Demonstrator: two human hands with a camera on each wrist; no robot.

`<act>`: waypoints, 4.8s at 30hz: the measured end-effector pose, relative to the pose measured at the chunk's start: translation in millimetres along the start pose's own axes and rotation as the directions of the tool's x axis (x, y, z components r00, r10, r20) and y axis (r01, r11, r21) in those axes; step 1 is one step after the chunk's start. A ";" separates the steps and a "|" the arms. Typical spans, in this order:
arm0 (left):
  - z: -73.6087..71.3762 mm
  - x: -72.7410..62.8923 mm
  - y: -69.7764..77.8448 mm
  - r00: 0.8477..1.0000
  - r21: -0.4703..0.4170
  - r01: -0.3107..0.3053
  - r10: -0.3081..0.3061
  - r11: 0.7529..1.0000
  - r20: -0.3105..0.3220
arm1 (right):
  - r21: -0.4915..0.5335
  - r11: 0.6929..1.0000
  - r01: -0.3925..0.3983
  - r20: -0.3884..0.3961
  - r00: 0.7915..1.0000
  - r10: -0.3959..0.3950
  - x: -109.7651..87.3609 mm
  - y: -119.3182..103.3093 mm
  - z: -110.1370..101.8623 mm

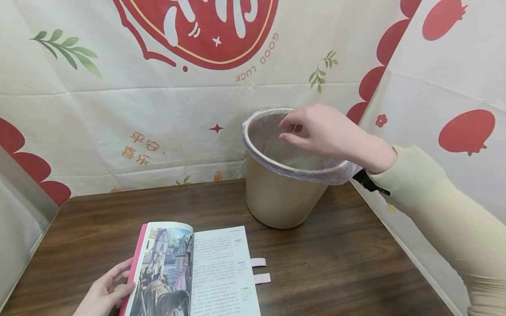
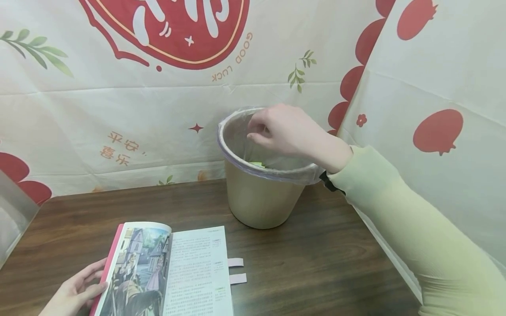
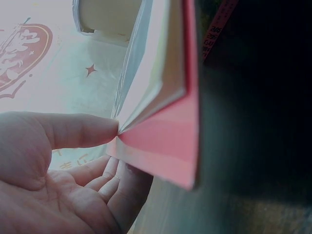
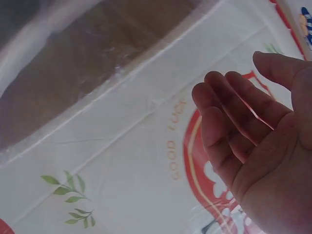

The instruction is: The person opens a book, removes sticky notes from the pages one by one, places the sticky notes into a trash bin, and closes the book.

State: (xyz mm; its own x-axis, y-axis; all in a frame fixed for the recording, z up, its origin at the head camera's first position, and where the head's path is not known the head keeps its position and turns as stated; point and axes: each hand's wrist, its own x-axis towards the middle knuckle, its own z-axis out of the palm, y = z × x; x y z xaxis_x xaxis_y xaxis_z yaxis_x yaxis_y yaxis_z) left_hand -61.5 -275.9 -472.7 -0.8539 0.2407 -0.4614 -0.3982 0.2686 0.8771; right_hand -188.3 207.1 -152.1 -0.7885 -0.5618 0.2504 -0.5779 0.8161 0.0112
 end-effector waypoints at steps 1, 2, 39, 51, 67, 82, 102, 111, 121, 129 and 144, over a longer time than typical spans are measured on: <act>0.2 0.1 0.7 1.000 0.003 0.000 0.000 1.000 -0.001 | 0.003 1.000 -0.002 -0.009 1.000 0.002 -2.4 -2.6 -0.6; 0.2 0.0 1.0 1.000 0.007 -0.006 0.006 1.000 0.000 | 0.006 1.000 0.000 -0.018 1.000 0.000 -5.1 -5.2 -0.9; 8.5 -0.4 9.0 0.994 0.056 0.057 -0.051 0.997 -0.101 | 0.159 0.980 0.116 -0.151 0.984 -0.092 -69.6 -52.2 83.2; 10.2 0.8 9.3 0.992 0.063 0.065 -0.057 0.996 -0.112 | 0.255 0.967 0.016 -0.057 0.998 -0.001 -85.0 -57.1 128.6; 9.3 -1.6 5.0 0.995 0.081 0.010 -0.002 0.997 -0.097 | 0.302 0.953 -0.037 0.056 0.998 0.021 -93.2 -66.7 177.4; 9.4 -0.7 7.5 0.994 0.077 0.041 -0.033 0.996 -0.104 | 0.323 0.945 -0.045 0.177 0.984 -0.014 -106.3 -76.4 222.9; 11.0 -1.8 7.4 0.994 0.090 -0.005 0.014 0.996 -0.104 | 0.253 0.967 -0.041 0.277 0.960 -0.031 -115.9 -85.7 249.0; 10.1 -2.3 7.7 0.996 0.087 -0.040 0.046 0.995 -0.075 | 0.207 0.977 -0.060 0.299 0.954 -0.005 -118.9 -89.4 256.6; 9.9 -3.1 7.6 0.996 0.084 -0.052 0.058 0.995 -0.071 | 0.191 0.977 -0.098 0.280 0.959 0.042 -119.5 -95.6 264.8; 10.3 -2.7 7.3 0.996 0.090 -0.046 0.053 0.995 -0.076 | 0.213 0.966 -0.146 0.241 0.966 0.093 -120.0 -101.2 269.9; 9.1 -2.4 5.5 0.996 0.079 -0.049 0.055 0.996 -0.070 | 0.241 0.945 -0.222 0.143 0.971 0.192 -118.4 -103.5 271.6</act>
State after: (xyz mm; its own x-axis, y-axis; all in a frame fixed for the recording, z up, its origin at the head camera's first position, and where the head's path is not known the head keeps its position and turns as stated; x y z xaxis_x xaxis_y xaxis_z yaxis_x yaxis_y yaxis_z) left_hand -58.6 -266.5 -468.0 -0.8959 0.1892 -0.4020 -0.3279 0.3288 0.8856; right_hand -92.3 152.2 -445.8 -0.9067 -0.4080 0.1069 -0.4213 0.8630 -0.2788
